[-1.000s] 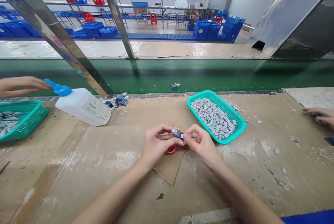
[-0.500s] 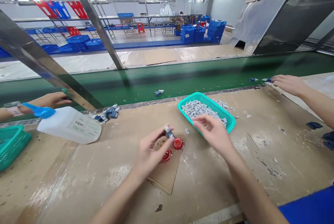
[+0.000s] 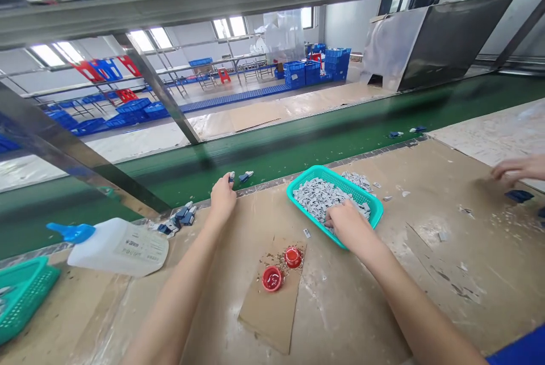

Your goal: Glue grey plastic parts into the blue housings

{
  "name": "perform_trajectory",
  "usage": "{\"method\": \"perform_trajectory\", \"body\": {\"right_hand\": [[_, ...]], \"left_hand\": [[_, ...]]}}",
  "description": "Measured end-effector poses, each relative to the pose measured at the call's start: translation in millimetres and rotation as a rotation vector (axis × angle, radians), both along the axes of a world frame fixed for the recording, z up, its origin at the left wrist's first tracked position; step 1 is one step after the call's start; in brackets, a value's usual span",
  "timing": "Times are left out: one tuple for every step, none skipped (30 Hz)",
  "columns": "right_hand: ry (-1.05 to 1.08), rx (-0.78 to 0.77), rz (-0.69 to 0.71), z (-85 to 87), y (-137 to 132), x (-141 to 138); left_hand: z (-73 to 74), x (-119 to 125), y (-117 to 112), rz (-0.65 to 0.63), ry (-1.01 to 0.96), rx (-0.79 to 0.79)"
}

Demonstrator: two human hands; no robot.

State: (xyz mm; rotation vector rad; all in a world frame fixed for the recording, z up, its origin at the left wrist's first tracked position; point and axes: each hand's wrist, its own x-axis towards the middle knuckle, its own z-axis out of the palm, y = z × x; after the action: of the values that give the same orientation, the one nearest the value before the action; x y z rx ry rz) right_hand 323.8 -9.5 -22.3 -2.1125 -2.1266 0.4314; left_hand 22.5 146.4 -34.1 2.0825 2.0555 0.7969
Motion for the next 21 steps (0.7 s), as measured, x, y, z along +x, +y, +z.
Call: {"method": "perform_trajectory", "body": {"right_hand": [[-0.011, 0.004, 0.013, 0.6, 0.1, 0.0], [-0.02, 0.01, 0.027, 1.3, 0.4, 0.1], [-0.027, 0.016, 0.04, 2.0, 0.6, 0.2], [-0.032, 0.02, 0.051, 2.9, 0.8, 0.4], [-0.036, 0.021, 0.06, 3.9, 0.9, 0.7], [-0.039, 0.018, 0.067, 5.0, 0.8, 1.0], [-0.042, 0.013, 0.072, 6.0, 0.6, 1.4], [-0.047, 0.004, 0.075, 7.0, 0.3, 1.8], [-0.053, -0.005, 0.075, 7.9, -0.3, 1.9], [-0.059, -0.014, 0.074, 8.5, -1.0, 1.8], [-0.065, -0.02, 0.071, 8.9, -1.7, 1.4], [-0.068, -0.023, 0.066, 9.0, -2.5, 0.8], [-0.069, -0.023, 0.06, 8.9, -3.2, 0.0], [-0.067, -0.019, 0.052, 8.6, -3.8, -0.8], [-0.061, -0.012, 0.043, 8.3, -4.1, -1.4], [-0.052, -0.001, 0.034, 8.0, -4.2, -1.5], [-0.037, 0.015, 0.025, 7.8, -4.2, -1.1], [-0.017, 0.038, 0.016, 8.0, -4.0, -0.1], [0.004, 0.066, 0.006, 8.5, -3.9, 1.3], [0.017, 0.097, -0.005, 9.3, -4.2, 2.9], [0.043, 0.142, -0.017, 10.4, -5.0, 4.4]], "left_hand": [[-1.4, -0.8, 10.3, 0.017, 0.026, -0.015], [-3.0, -1.1, 19.1, 0.031, 0.048, -0.032], [-4.5, -0.8, 26.4, 0.042, 0.067, -0.051], [-6.0, 0.1, 32.3, 0.048, 0.084, -0.069], [-7.4, 1.5, 36.8, 0.05, 0.1, -0.084], [-8.4, 3.2, 40.0, 0.049, 0.115, -0.096], [-9.2, 5.0, 42.2, 0.045, 0.13, -0.104], [-9.8, 6.8, 43.4, 0.038, 0.146, -0.109], [-10.1, 8.1, 44.0, 0.028, 0.162, -0.111], [-10.2, 9.0, 44.0, 0.018, 0.177, -0.112], [-10.3, 9.3, 43.7, 0.007, 0.19, -0.112], [-10.3, 8.9, 43.1, -0.002, 0.201, -0.112], [-10.4, 8.0, 42.4, -0.008, 0.209, -0.112], [-10.4, 6.8, 41.6, -0.01, 0.214, -0.112], [-10.3, 5.3, 40.7, -0.011, 0.216, -0.113], [-10.1, 4.0, 39.8, -0.012, 0.213, -0.113], [-9.7, 3.1, 38.9, -0.015, 0.206, -0.111], [-9.1, 2.7, 37.8, -0.022, 0.192, -0.105], [-8.4, 3.1, 36.5, -0.032, 0.172, -0.095], [-7.4, 4.3, 34.9, -0.043, 0.148, -0.083], [-6.3, 6.3, 32.9, -0.054, 0.116, -0.066]]}}
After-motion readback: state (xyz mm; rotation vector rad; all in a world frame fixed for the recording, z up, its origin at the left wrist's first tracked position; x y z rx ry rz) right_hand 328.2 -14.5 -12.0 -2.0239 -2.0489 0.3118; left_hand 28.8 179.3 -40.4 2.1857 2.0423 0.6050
